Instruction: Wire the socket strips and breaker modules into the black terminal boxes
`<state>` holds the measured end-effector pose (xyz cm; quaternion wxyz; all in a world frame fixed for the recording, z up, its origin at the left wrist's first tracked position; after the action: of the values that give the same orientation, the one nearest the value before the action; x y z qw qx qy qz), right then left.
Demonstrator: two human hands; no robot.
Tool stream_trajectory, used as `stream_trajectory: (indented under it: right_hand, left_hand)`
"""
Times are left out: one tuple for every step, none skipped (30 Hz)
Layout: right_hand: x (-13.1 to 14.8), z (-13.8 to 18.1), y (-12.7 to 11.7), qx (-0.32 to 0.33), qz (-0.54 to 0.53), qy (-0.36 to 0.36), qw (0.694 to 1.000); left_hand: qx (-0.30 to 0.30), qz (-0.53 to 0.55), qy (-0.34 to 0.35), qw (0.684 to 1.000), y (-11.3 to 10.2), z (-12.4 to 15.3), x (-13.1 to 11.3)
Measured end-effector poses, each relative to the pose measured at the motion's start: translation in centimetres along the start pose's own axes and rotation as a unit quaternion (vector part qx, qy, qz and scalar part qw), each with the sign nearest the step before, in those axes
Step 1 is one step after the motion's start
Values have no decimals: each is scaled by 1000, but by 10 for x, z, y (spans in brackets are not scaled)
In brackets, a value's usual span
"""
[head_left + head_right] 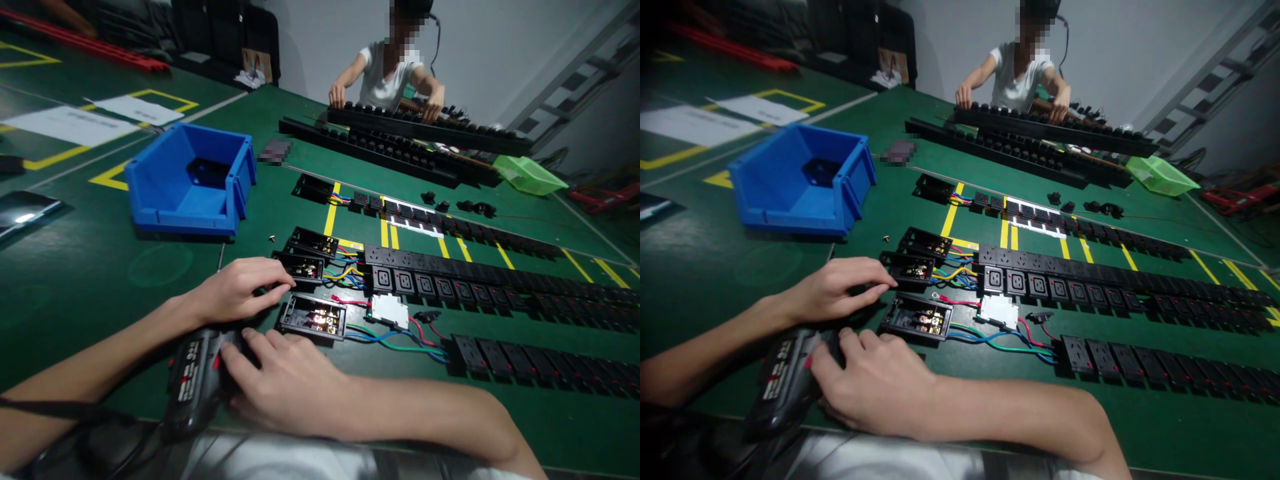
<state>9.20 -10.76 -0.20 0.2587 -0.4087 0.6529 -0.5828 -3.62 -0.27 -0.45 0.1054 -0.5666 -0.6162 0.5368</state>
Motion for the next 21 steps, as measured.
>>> stream_trajectory:
  right_hand:
    - [-5, 7, -3, -15, -2, -15, 1000]
    - [-11, 14, -7, -38, -2, -28, 999]
    - [-18, 22, -11, -66, 0, -38, 997]
    - [-27, 32, -16, -96, 3, -42, 994]
    - [-38, 41, -21, -128, 8, -36, 991]
    - [-49, 52, -25, -148, 13, -24, 989]
    - [-61, 62, -28, -164, 19, -2, 986]
    - [-74, 72, -32, -175, 25, 26, 984]
    - [-86, 83, -34, -181, 32, 51, 982]
    - [-98, 92, -36, -183, 41, 79, 979]
    - [-108, 101, -37, -186, 47, 102, 976]
    - [-117, 109, -36, -185, 53, 121, 974]
    - [-124, 116, -36, -184, 56, 137, 972]
    - [-129, 122, -34, -183, 58, 149, 970]
    - [-132, 126, -33, -180, 57, 159, 969]
    - [-135, 129, -31, -177, 55, 165, 969]
    - [-136, 131, -29, -172, 50, 170, 969]
    - [-136, 132, -27, -167, 45, 172, 970]
    - [-136, 133, -26, -160, 39, 172, 971]
    - [-135, 133, -24, -153, 32, 172, 973]
    - [-135, 133, -23, -147, 27, 172, 974]
  left_hand:
    - [6, -6, 1, 1000, 1, 0, 0]
    - [12, -13, 1, 1000, 1, -1, -1]
    - [19, -19, 2, 1000, 2, -1, -1]
    - [27, -25, 3, 999, 2, -2, -2]
    - [36, -30, 5, 999, 3, -2, -2]
    - [45, -35, 7, 998, 3, -2, -2]
    - [53, -38, 9, 998, 4, -2, -3]
    - [60, -40, 10, 997, 4, -2, -3]
    - [65, -40, 9, 997, 4, -2, -3]
    - [68, -39, 8, 997, 5, -2, -3]
    - [69, -37, 6, 997, 5, -3, -2]
    - [70, -36, 3, 997, 4, -3, -2]
    - [71, -36, 0, 997, 4, -3, -1]
    - [70, -39, -3, 997, 4, -4, -2]
    - [69, -45, -2, 997, 3, -5, -4]
    - [68, -53, 3, 996, 3, -6, -8]
    - [69, -64, 12, 995, 3, -7, -13]
    - [72, -75, 26, 994, 3, -9, -21]
    - [79, -84, 44, 992, 4, -10, -31]
    - [89, -89, 65, 990, 6, -12, -42]
    - [99, -93, 84, 987, 9, -14, -55]
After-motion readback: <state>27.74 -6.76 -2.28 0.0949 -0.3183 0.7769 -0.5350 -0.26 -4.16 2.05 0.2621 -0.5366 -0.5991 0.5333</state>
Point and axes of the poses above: each hand's wrist, its own z-axis away from the middle knuckle, its own y-axis out of the palm, x = y × z, the point moved 3 cm from there along -z, towards the middle knuckle, and after that the axes turned 2 degrees about z, right-handed, at the moved point
